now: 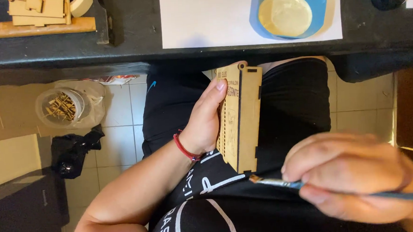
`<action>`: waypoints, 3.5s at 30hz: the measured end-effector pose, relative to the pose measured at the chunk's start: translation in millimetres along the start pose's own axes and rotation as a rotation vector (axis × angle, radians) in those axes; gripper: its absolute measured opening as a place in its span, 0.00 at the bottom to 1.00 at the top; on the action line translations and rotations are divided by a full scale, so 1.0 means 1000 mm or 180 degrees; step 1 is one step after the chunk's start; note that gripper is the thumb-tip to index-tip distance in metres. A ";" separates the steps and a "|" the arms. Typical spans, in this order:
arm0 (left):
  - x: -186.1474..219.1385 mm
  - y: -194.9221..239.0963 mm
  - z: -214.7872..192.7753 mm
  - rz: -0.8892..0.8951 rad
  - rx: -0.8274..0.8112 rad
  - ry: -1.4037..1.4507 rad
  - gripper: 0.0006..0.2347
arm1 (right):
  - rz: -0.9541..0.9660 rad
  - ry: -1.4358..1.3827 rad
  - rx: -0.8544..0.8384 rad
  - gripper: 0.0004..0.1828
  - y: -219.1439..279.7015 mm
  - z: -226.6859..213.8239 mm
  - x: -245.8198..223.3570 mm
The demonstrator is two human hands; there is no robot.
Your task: Applying paint or glue to the edges and joints of a small laser-cut wooden box using a paintbrush.
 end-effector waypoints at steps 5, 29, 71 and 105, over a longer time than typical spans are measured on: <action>-0.004 -0.001 -0.006 -0.0016 0.0187 0.0014 0.21 | 0.0340 0.0334 0.0372 0.05 0.005 -0.010 0.010; 0.007 0.001 0.012 0.0015 -0.0190 -0.0074 0.25 | 0.0250 0.0697 0.1152 0.06 0.003 -0.026 0.030; 0.013 0.005 0.027 -0.0052 -0.0649 -0.0748 0.32 | -0.0538 0.0764 0.1063 0.08 0.013 -0.037 0.022; 0.007 0.002 0.019 -0.0134 -0.0646 -0.0322 0.27 | -0.0637 0.0891 0.0652 0.05 -0.023 -0.028 0.000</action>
Point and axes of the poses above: each hand's wrist, its own y-axis away from the middle knuckle, its own z-axis out of the palm, x = y × z, the point moved 5 cm from there along -y, towards the middle knuckle, and after that the axes turned 2 degrees about -x, right-handed, at the moved point
